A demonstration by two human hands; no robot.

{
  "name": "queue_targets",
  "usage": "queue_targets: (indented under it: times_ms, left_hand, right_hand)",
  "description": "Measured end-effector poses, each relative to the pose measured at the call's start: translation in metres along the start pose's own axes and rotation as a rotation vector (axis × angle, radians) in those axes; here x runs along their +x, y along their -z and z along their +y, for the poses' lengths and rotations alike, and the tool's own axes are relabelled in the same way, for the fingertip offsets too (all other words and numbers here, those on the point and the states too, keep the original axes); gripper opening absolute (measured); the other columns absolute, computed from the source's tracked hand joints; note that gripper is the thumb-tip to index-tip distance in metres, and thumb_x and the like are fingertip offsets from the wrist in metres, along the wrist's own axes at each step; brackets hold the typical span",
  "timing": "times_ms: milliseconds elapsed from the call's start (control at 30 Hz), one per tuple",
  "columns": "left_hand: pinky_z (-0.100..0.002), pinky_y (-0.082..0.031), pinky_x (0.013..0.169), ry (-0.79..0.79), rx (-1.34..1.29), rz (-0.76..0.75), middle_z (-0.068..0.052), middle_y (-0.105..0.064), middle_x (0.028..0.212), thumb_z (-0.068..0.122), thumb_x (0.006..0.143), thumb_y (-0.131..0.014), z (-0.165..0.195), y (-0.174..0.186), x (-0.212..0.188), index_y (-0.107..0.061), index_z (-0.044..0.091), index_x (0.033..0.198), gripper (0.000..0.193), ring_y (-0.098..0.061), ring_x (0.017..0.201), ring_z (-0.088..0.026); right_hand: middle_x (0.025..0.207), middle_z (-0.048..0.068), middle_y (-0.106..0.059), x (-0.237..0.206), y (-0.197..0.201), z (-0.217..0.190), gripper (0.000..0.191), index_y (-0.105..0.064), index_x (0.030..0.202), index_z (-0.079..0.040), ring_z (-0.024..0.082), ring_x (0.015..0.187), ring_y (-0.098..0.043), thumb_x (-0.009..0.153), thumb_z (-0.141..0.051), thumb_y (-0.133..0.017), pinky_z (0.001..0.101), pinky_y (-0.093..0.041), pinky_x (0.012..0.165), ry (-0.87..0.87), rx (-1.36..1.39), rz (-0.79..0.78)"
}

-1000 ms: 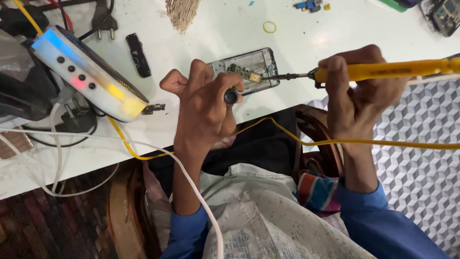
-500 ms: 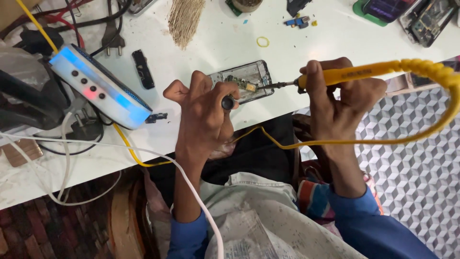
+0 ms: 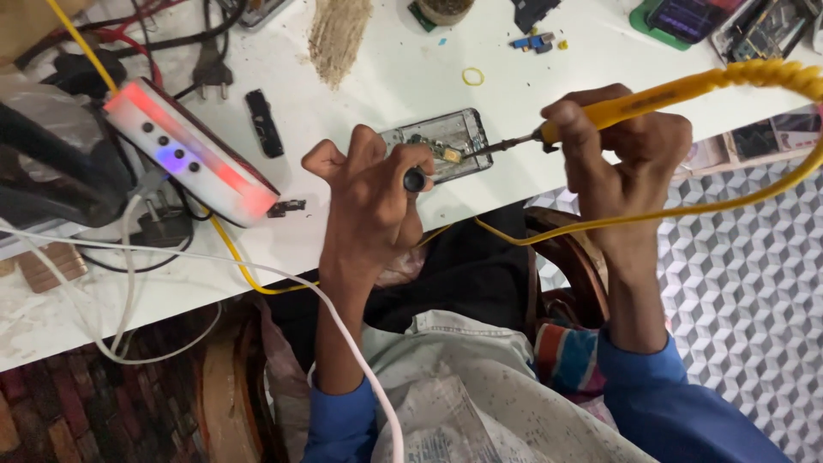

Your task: The person uses a soldering iron and a screwdriver to work on the internal circuit board of a disassembled mobile phone. They repeatedly apply the soldering iron to various points on the board while holding the device steady.

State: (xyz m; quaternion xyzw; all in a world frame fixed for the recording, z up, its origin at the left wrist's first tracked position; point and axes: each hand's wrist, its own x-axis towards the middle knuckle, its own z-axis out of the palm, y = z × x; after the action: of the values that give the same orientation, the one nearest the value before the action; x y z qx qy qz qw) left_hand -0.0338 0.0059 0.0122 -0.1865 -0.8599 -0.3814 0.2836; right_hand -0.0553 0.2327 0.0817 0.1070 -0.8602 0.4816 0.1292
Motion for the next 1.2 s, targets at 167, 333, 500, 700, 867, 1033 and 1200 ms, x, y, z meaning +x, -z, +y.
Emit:
queue_targets:
  times_ms: [167,333,500,700,867,1033,1200]
  left_hand:
    - [-0.043,-0.021,0.088,-0.022,0.004,-0.018,0.005,-0.058,0.086,-0.007,0.072,-0.057,0.003,0.004,0.000,-0.058,0.014,0.097,0.033,-0.050,0.086,-0.021]
    - [-0.043,-0.022,0.088,-0.016,-0.041,-0.020,0.005,-0.055,0.082,-0.005,0.071,-0.058,0.003,0.016,-0.004,-0.060,0.014,0.097,0.032,-0.049,0.083,-0.021]
    - [-0.043,-0.022,0.085,-0.057,-0.048,0.018,0.006,-0.052,0.076,-0.003,0.070,-0.059,0.003,0.018,-0.011,-0.062,0.013,0.096,0.031,-0.049,0.077,-0.019]
    - [-0.043,-0.024,0.084,-0.019,-0.087,0.017,0.005,-0.054,0.076,0.000,0.069,-0.059,0.014,0.029,-0.028,-0.062,0.013,0.093,0.028,-0.050,0.076,-0.019]
    - [-0.042,-0.025,0.084,-0.051,-0.088,0.030,0.005,-0.058,0.079,-0.002,0.074,-0.060,0.025,0.036,-0.037,-0.061,0.012,0.092,0.023,-0.050,0.076,-0.019]
    - [-0.042,-0.025,0.084,-0.099,-0.050,0.017,0.004,-0.060,0.079,-0.002,0.074,-0.060,0.020,0.043,-0.040,-0.060,0.011,0.091,0.021,-0.051,0.076,-0.019]
    - [-0.041,-0.025,0.085,-0.113,-0.010,0.020,0.004,-0.062,0.080,-0.003,0.075,-0.059,0.020,0.051,-0.047,-0.059,0.011,0.092,0.022,-0.051,0.075,-0.018]
  right_hand:
    - [0.079,0.011,-0.066,0.003,0.004,0.030,0.035,-0.069,0.102,0.005,0.010,0.050,-0.054,0.118,-0.024,-0.059,0.0212,-0.037,0.042,-0.009,0.298,0.104]
    - [0.080,0.011,-0.061,0.007,-0.014,0.058,0.033,-0.065,0.112,0.007,0.011,0.051,-0.053,0.118,-0.026,-0.059,0.0240,-0.038,0.039,0.013,0.646,0.391]
    - [0.116,0.016,-0.066,0.030,-0.020,0.082,0.037,-0.054,0.136,0.004,0.018,0.081,-0.069,0.115,-0.026,-0.054,0.0252,-0.050,0.050,0.225,0.406,0.109]
    - [0.115,0.018,-0.073,0.016,-0.018,0.061,0.044,-0.049,0.146,0.005,0.012,0.060,-0.061,0.112,-0.024,-0.052,0.0233,-0.052,0.056,0.163,0.237,-0.169]
    - [0.111,0.015,-0.073,0.004,-0.015,0.037,0.045,-0.053,0.143,0.004,0.011,0.061,-0.061,0.109,-0.025,-0.050,0.0240,-0.053,0.057,0.079,0.222,-0.193]
    - [0.110,0.013,-0.072,0.004,-0.021,0.030,0.041,-0.057,0.141,0.003,0.011,0.063,-0.061,0.109,-0.022,-0.052,0.0247,-0.054,0.058,0.094,0.262,-0.232]
    - [0.108,0.010,-0.076,-0.002,-0.026,0.024,0.038,-0.059,0.143,0.000,0.011,0.060,-0.057,0.108,-0.014,-0.051,0.0253,-0.052,0.063,0.143,0.134,-0.200]
